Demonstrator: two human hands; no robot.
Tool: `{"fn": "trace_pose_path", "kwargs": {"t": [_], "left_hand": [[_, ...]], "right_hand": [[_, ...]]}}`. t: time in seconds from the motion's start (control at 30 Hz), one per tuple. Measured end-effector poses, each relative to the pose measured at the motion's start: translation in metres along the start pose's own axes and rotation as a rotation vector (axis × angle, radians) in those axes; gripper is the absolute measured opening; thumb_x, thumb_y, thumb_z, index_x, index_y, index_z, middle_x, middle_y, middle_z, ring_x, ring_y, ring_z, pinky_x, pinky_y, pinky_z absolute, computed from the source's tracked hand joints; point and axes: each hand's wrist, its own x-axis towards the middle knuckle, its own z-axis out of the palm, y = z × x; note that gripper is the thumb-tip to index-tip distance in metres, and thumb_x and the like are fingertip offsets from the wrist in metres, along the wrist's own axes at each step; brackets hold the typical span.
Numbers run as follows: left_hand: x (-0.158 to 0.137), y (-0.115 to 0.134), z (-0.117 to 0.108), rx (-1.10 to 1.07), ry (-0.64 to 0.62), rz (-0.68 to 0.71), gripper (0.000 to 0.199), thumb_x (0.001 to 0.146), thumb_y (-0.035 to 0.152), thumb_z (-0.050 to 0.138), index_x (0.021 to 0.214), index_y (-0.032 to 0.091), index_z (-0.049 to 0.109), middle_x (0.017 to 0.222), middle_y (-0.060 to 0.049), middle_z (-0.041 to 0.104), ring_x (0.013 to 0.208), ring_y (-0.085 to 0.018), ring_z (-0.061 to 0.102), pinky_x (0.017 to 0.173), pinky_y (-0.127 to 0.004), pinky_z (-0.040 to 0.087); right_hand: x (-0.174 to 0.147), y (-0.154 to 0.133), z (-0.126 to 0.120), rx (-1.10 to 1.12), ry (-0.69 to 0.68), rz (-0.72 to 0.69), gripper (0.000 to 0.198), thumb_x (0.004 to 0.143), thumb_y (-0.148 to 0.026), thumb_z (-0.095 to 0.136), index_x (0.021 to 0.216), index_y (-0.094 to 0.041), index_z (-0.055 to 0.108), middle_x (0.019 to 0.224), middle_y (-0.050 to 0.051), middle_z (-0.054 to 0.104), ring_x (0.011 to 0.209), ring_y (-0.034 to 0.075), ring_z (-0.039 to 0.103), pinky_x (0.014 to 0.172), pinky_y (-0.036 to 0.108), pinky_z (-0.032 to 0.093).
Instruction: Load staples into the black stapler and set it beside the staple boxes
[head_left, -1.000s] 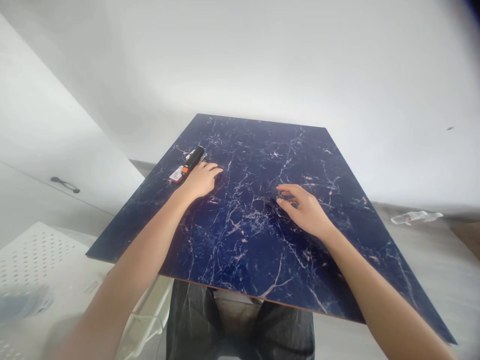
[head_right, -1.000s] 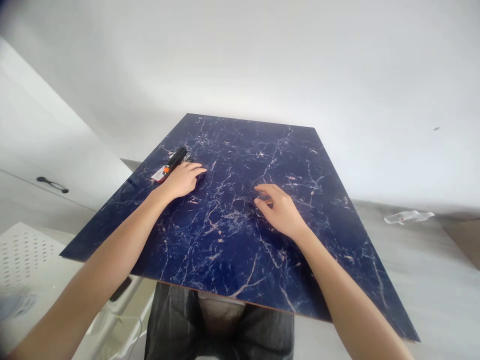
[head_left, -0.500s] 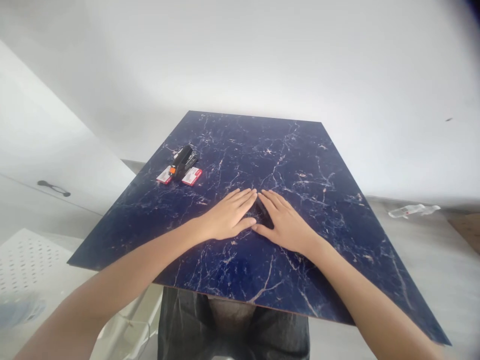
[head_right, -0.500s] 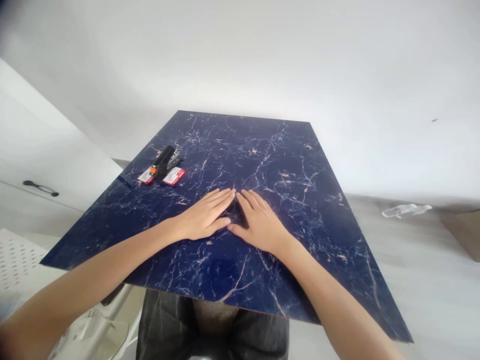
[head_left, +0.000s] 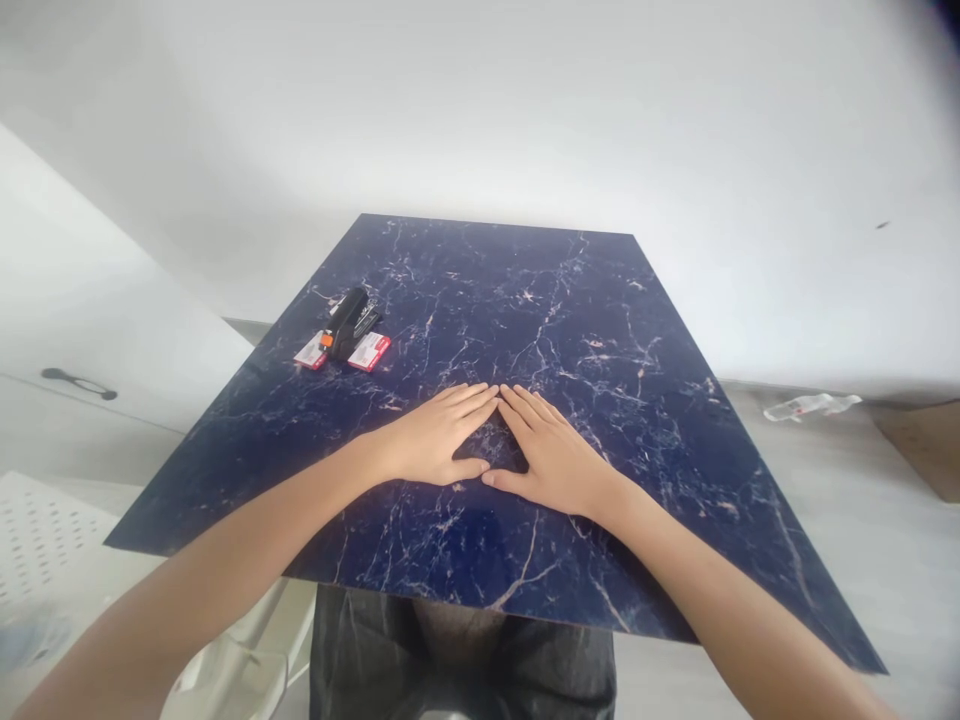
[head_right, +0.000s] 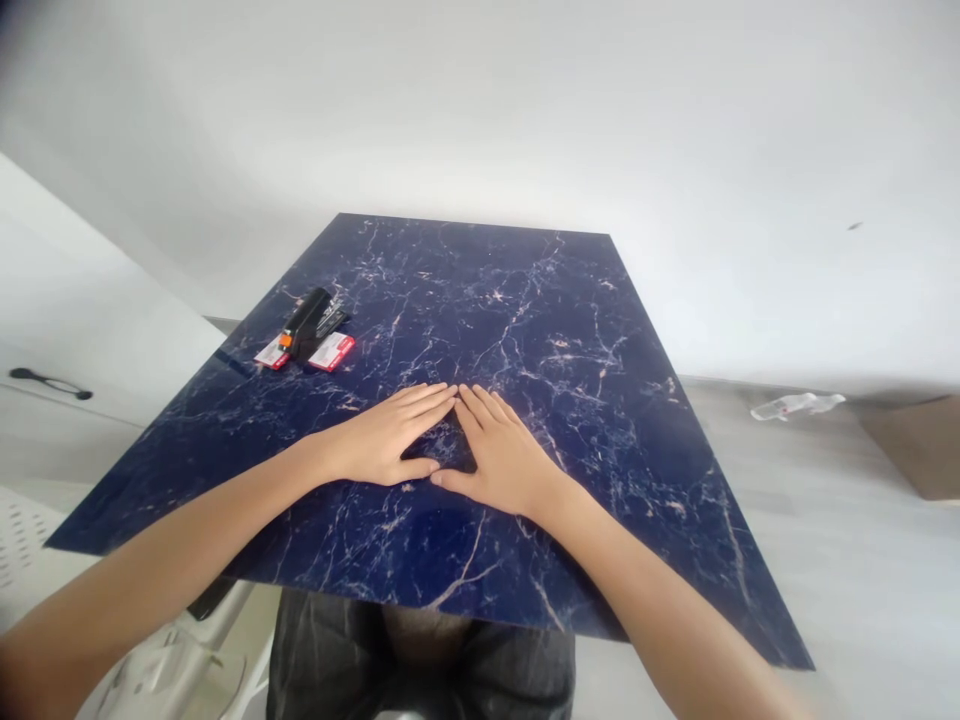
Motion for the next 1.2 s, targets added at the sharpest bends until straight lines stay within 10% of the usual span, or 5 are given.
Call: {"fn": "trace_pose_path", "kwargs": {"t": [1.2], "left_hand": [[-0.003, 0.004, -0.003, 0.008, 0.002, -0.005, 0.083, 0.105, 0.061, 0.046, 0.168, 0.011, 0.026, 0.176, -0.014, 0.011, 0.164, -0.033, 0.011, 0.135, -0.05, 0.01]], "right_hand": [[0.0, 0.003, -0.001, 0.011, -0.002, -0.036, 0.105, 0.095, -0.082, 0.043, 0.171, -0.014, 0.017, 0.176, 0.017, 0.016, 0.163, 0.036, 0.015, 0.132, 0.06, 0.02]]}}
